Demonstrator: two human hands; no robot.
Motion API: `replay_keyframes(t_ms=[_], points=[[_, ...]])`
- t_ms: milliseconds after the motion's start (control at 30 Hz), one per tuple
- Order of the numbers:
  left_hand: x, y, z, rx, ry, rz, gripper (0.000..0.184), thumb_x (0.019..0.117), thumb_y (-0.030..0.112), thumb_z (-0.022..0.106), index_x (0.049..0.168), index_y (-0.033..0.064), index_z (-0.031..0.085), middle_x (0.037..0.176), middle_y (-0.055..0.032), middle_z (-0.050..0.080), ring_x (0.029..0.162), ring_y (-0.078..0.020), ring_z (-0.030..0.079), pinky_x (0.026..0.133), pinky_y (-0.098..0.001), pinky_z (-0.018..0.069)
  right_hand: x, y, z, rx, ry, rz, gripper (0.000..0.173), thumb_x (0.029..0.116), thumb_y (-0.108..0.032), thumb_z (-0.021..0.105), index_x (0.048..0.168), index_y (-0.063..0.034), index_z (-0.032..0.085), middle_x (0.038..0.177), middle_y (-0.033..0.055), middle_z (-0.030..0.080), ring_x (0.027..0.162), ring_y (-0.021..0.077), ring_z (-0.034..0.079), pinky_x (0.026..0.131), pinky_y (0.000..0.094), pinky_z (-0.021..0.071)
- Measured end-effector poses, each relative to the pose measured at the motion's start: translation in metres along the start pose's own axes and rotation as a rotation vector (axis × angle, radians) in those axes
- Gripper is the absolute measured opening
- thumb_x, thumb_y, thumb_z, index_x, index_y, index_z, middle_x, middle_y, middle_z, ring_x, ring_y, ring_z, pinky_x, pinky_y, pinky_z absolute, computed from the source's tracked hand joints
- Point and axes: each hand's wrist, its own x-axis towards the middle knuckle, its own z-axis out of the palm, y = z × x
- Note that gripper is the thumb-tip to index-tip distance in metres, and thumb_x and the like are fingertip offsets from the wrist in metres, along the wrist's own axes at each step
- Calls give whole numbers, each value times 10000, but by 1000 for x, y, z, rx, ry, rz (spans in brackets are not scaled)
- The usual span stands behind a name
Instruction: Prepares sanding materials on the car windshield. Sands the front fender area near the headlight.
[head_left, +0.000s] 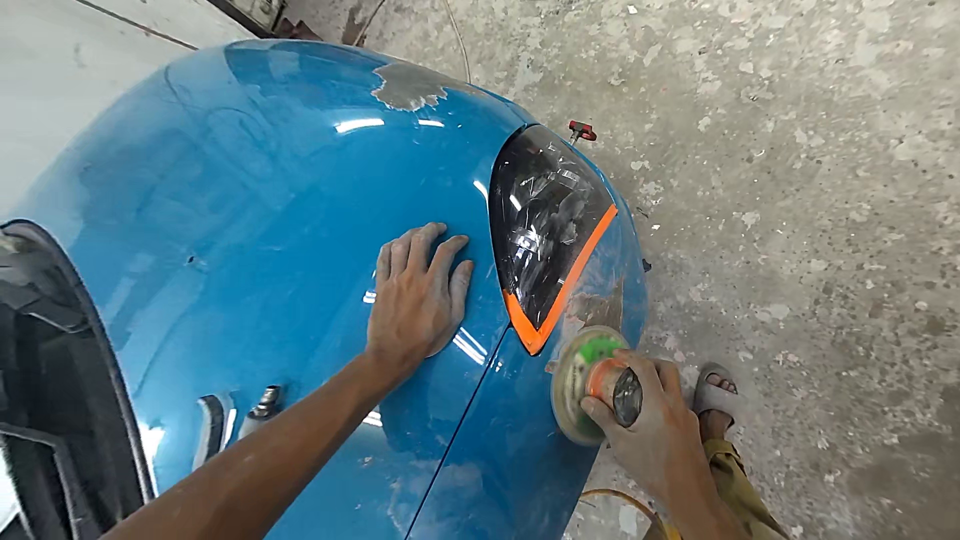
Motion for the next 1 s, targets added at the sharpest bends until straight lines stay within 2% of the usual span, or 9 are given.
replay_keyframes(t_ms=[100,200,367,633,700,800,1000], points=[[0,1,0,-1,-4,-1,494,1075,406,321,1409,163,592,1515,-114,489,1432,-331,415,1183,-533,280,-5,-1,0,31,-10,-34,719,773,-585,774,1371,-206,651,1304,183,599,770,246,698,582,411,588],[0,0,0,-1,4,0,491,1074,405,322,1406,168,595,1509,-113,494,1426,-329,421,1180,-530,285,-4,2,0,46,-25,7,732,782,-565,786,1394,-196,630,1333,193,583,772,258,698,595,429,588],[-1,0,1,-4,9,6,500,1070,407,317,1397,160,604,1502,-115,502,1421,-337,426,1173,-543,286,-6,-12,-7,9,-46,-52,691,773,-545,793,1378,-245,646,1318,178,590,739,227,693,573,404,582],[0,1,2,5,25,6,507,1067,418,320,1389,158,613,1492,-119,511,1410,-339,441,1172,-541,297,-4,-9,-15,-40,-97,-26,700,764,-524,814,1394,-281,629,1332,162,576,728,218,687,569,393,578],[-1,1,2,2,22,4,510,1065,418,323,1388,152,614,1494,-122,509,1411,-340,439,1171,-542,296,-4,-12,-13,-37,-93,-55,694,767,-535,803,1386,-273,636,1315,164,582,719,206,684,566,372,579],[-1,0,2,-3,24,9,511,1066,408,322,1400,147,606,1509,-120,497,1423,-342,427,1173,-539,295,-6,-14,-17,-19,-130,-46,700,769,-512,819,1389,-242,638,1341,195,567,731,236,689,587,400,583],[-1,0,2,-14,11,8,519,1066,415,324,1404,136,601,1516,-126,493,1425,-353,427,1172,-555,300,-8,-22,-23,-16,-197,-31,697,777,-501,824,1396,-245,630,1355,195,565,774,250,698,614,404,589]])
